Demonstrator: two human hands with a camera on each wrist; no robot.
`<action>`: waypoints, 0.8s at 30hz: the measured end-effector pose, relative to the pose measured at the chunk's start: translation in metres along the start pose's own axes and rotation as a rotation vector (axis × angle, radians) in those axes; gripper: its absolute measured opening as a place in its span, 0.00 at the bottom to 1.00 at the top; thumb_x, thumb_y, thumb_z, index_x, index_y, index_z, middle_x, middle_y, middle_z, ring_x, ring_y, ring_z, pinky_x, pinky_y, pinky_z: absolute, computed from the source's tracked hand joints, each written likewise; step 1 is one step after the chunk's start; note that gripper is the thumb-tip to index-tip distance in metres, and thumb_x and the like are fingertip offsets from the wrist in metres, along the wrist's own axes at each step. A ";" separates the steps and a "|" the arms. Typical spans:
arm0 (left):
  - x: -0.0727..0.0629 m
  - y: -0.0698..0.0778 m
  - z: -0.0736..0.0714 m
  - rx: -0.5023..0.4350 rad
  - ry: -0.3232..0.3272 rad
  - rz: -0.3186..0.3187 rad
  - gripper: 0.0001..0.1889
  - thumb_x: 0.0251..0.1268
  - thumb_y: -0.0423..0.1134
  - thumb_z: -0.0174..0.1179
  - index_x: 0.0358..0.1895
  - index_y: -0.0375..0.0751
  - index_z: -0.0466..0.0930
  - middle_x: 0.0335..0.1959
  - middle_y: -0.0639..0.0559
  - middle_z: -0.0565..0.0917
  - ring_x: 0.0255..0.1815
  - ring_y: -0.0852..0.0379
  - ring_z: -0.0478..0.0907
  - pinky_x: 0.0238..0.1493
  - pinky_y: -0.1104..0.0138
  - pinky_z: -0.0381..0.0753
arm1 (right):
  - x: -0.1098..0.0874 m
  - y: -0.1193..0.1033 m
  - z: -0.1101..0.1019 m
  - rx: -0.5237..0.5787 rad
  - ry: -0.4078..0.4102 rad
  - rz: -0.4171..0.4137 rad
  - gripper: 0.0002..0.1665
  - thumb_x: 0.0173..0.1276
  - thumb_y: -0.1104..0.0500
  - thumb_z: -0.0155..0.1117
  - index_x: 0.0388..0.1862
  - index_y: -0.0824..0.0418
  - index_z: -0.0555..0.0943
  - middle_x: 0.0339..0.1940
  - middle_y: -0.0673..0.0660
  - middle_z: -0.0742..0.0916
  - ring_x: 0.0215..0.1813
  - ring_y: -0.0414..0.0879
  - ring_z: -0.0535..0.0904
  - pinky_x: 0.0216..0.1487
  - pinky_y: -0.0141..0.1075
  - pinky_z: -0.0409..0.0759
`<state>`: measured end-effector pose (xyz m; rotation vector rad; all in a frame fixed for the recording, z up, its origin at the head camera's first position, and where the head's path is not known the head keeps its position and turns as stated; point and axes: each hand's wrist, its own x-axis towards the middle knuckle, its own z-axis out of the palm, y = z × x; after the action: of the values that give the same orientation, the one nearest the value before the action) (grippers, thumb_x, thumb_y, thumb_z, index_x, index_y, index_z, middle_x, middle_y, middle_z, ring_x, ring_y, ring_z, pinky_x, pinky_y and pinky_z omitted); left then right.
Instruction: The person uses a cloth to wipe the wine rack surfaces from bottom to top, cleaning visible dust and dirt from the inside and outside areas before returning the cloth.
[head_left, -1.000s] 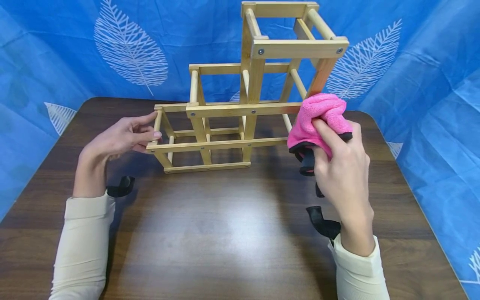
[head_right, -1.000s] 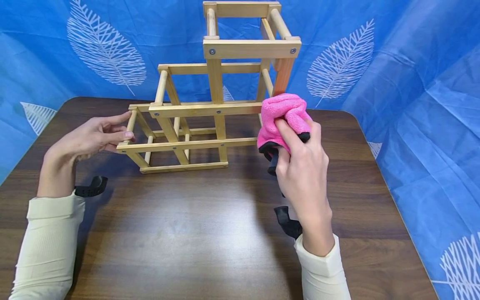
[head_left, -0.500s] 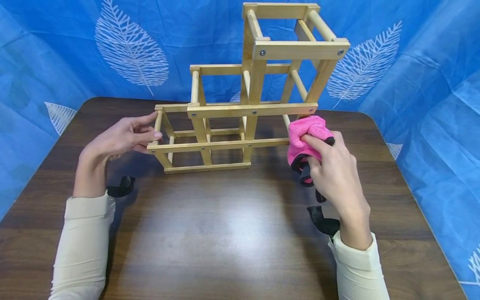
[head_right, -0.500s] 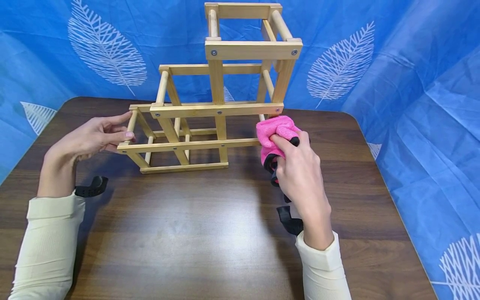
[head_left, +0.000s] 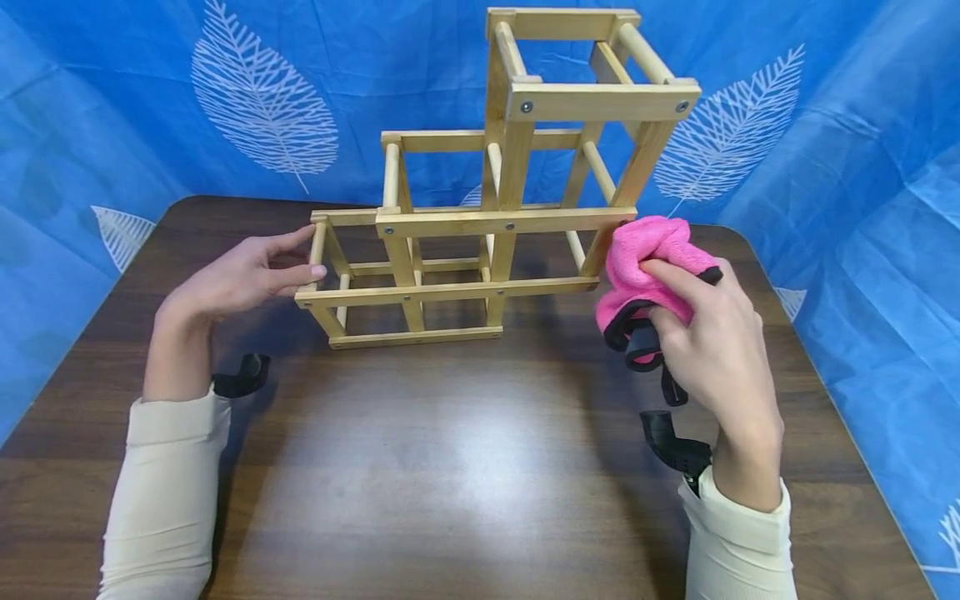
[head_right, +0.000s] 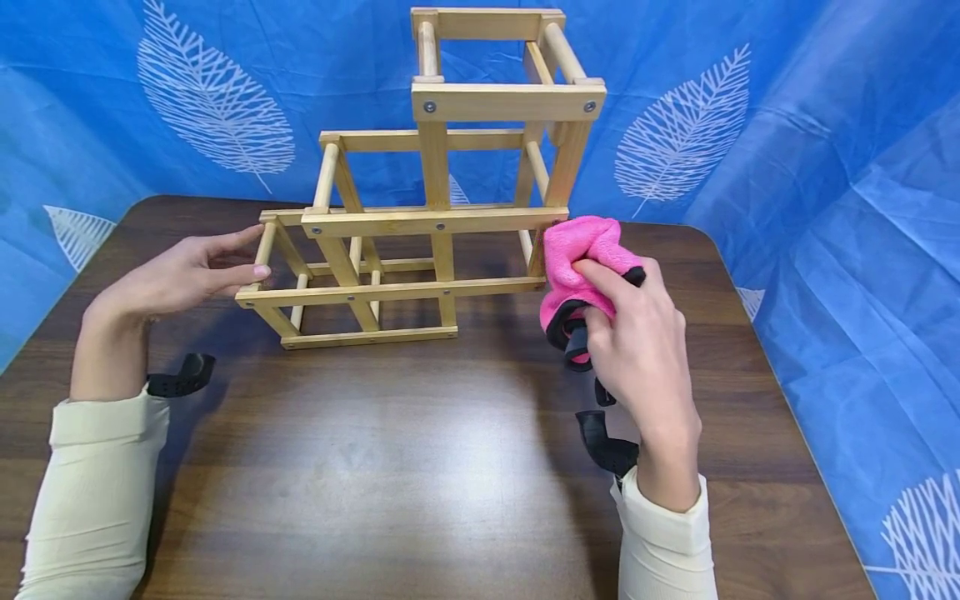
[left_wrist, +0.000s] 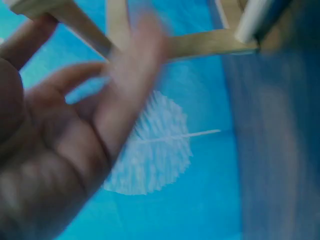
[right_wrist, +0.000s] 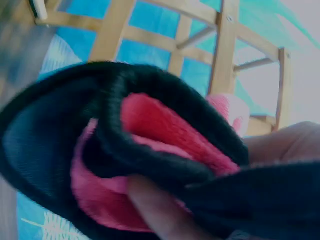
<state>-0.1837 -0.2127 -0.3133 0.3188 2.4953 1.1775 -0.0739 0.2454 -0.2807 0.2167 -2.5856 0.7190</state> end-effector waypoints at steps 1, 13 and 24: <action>-0.002 0.005 0.000 0.028 0.049 0.009 0.42 0.73 0.55 0.55 0.80 0.44 0.44 0.69 0.32 0.67 0.62 0.37 0.73 0.61 0.44 0.72 | 0.000 0.001 -0.002 0.010 0.038 0.018 0.25 0.60 0.74 0.63 0.56 0.61 0.84 0.52 0.68 0.82 0.56 0.62 0.72 0.46 0.63 0.69; -0.018 0.096 0.067 -0.332 0.516 0.402 0.24 0.78 0.43 0.51 0.71 0.38 0.68 0.57 0.41 0.80 0.51 0.55 0.81 0.53 0.65 0.81 | 0.004 0.007 -0.009 0.088 0.281 0.044 0.21 0.59 0.71 0.66 0.52 0.61 0.87 0.51 0.65 0.85 0.58 0.61 0.74 0.52 0.53 0.68; -0.007 0.108 0.081 -0.300 0.511 0.324 0.24 0.73 0.45 0.59 0.68 0.42 0.73 0.58 0.44 0.80 0.45 0.52 0.85 0.46 0.68 0.83 | 0.004 0.003 -0.004 0.112 0.268 0.054 0.22 0.60 0.71 0.68 0.54 0.61 0.86 0.53 0.66 0.84 0.59 0.60 0.74 0.50 0.56 0.68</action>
<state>-0.1383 -0.0916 -0.2752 0.3895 2.6861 1.9504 -0.0766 0.2495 -0.2773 0.0779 -2.3071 0.8518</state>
